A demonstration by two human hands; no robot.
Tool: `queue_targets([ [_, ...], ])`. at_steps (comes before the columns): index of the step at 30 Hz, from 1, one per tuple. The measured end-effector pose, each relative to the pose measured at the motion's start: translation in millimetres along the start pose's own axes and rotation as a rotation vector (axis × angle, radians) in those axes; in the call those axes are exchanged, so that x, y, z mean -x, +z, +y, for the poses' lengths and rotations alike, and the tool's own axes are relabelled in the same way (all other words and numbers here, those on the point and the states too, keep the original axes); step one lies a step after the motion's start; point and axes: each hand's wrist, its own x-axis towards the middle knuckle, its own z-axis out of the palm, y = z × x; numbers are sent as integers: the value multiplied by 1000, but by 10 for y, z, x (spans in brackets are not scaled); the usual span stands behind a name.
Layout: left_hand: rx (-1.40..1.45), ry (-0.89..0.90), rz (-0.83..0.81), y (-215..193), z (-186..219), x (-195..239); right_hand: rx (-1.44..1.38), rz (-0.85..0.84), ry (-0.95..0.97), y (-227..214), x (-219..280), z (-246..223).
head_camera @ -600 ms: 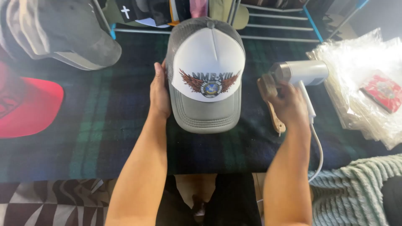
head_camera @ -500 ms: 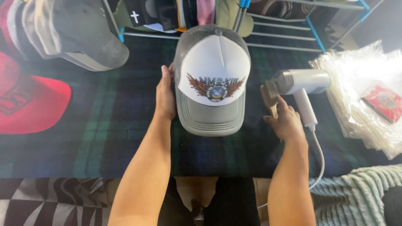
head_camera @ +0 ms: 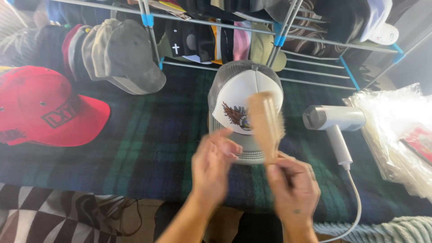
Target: The person uses a wooden brush to clean a grey and white trucker cap placed on a wooden stand. They brush the front panel, brim, and mesh back of the cap. Other caps are visible on a shelf in the background.
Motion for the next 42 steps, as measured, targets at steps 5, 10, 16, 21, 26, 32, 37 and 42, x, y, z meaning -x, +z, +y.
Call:
queue_targets([
  [5,78,-94,-54,160,201,251,-290,-391,-654,265,-161,-331],
  [10,101,-249,120,117,412,-145,-19,-625,-843,193,-527,-463],
  [16,-833,117,-189,261,995,-807,-391,-112,-177,511,-1385,234],
  [21,-1487,-29,-387,537,541,-1270,-549,-183,-106,848,-1526,286],
  [26,-1178,-53,-102,-136,321,-907,-554,-212,-33,749,-1406,421],
  [32,-974,-304,145,-541,37,-584,-536,-288,3,775,-1371,486],
  [37,-865,543,107,-333,-262,-433,-505,-284,-29,859,-1361,703],
  [42,-915,-241,197,-645,-346,-392,-526,-267,-23,834,-1341,684],
])
